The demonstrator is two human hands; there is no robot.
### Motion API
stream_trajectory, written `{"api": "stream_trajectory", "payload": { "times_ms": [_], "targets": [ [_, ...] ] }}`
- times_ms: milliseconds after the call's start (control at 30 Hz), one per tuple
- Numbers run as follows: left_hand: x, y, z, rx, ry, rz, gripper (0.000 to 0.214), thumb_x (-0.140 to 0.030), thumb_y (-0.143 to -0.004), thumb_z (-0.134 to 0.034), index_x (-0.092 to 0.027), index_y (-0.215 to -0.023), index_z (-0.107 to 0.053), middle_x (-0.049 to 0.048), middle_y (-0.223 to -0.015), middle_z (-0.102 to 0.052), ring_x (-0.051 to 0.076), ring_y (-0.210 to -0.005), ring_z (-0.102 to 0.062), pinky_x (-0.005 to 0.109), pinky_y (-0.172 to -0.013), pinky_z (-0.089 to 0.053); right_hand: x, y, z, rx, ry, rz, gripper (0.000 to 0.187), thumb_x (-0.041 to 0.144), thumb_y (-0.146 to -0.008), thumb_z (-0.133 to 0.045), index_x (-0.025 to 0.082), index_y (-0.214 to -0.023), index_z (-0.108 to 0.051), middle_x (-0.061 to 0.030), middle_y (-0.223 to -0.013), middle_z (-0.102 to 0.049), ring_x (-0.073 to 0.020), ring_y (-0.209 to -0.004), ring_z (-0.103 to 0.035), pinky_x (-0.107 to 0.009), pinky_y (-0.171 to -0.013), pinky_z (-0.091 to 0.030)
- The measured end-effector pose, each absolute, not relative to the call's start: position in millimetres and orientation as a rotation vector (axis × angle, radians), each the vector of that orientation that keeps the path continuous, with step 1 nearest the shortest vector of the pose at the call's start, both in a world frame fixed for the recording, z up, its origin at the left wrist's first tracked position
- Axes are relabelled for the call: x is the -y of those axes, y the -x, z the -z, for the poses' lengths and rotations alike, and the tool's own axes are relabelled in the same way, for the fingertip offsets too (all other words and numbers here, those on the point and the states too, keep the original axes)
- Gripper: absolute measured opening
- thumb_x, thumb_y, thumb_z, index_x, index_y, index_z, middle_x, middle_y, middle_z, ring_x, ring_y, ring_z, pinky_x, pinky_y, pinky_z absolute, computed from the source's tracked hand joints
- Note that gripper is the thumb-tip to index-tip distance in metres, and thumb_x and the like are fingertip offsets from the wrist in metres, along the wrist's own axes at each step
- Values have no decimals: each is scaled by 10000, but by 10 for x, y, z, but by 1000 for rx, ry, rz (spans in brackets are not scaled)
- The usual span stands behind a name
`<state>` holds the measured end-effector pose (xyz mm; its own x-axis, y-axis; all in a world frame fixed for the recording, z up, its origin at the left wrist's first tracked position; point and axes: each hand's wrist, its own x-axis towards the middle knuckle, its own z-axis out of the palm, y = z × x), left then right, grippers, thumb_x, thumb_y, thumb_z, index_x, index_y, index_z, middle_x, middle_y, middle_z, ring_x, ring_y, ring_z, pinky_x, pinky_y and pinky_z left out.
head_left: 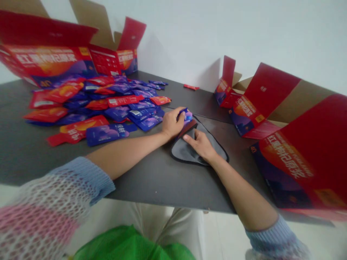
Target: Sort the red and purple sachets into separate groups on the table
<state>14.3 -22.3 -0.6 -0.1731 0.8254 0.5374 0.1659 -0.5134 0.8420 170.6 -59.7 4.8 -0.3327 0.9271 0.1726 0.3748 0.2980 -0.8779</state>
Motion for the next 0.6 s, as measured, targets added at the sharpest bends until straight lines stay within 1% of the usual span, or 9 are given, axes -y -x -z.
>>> {"api": "stream_trajectory", "payload": {
  "times_ms": [100, 167, 233, 333, 400, 500, 600],
  "targets": [
    [257, -149, 19, -1073, -1706, -1671, 130, -281, -836, -664, -189, -901, -727, 77, -925, -742, 244, -953, -666, 326, -927, -471, 580, -1681, -8, 1844, 1176, -960, 507, 658, -661, -745, 175, -717, -603, -7, -679, -610, -152, -637, -535, -277, -609, -459],
    [215, -145, 40, -1069, -1606, -1689, 125, -291, -797, -695, -179, -850, -717, 69, -870, -730, 237, -905, -661, 321, -879, -485, 563, -1682, 27, 1804, 1166, -968, 495, 656, -693, -714, 177, -709, -589, 2, -668, -590, -140, -620, -515, -270, -598, -445],
    [179, -153, 46, -1036, -1407, -1680, 159, -313, -770, -711, -167, -834, -714, 65, -867, -727, 229, -879, -660, 319, -844, -498, 545, -1695, 53, 1748, 1197, -941, 499, 667, -732, -662, 189, -661, -538, 18, -614, -530, -122, -580, -466, -252, -550, -402],
    [211, -197, 10, -857, -1095, -1408, 251, -363, -729, -738, -150, -861, -738, 71, -846, -739, 228, -796, -678, 335, -789, -526, 515, -1725, 56, 1681, 1247, -878, 512, 674, -777, -591, 209, -611, -456, 36, -560, -439, -108, -547, -403, -242, -510, -349],
    [276, -240, -21, -731, -994, -1192, 296, -377, -691, -777, -149, -878, -755, 74, -812, -746, 234, -754, -689, 352, -781, -541, 492, -1747, 42, 1651, 1250, -820, 508, 670, -796, -561, 215, -609, -437, 37, -565, -428, -109, -553, -399, -243, -519, -352],
    [338, -302, -11, -641, -988, -1096, 344, -404, -663, -824, -153, -891, -771, 83, -816, -757, 258, -803, -710, 374, -836, -549, 459, -1780, 41, 1643, 1245, -721, 490, 654, -833, -513, 216, -624, -442, 28, -592, -458, -121, -577, -429, -246, -553, -372],
    [279, -333, 101, -689, -994, -1209, 367, -430, -679, -809, -150, -911, -765, 85, -817, -757, 283, -876, -716, 404, -865, -553, 434, -1805, 82, 1617, 1315, -613, 485, 630, -899, -432, 219, -643, -459, 6, -615, -504, -149, -606, -481, -262, -584, -394]
  ]
}}
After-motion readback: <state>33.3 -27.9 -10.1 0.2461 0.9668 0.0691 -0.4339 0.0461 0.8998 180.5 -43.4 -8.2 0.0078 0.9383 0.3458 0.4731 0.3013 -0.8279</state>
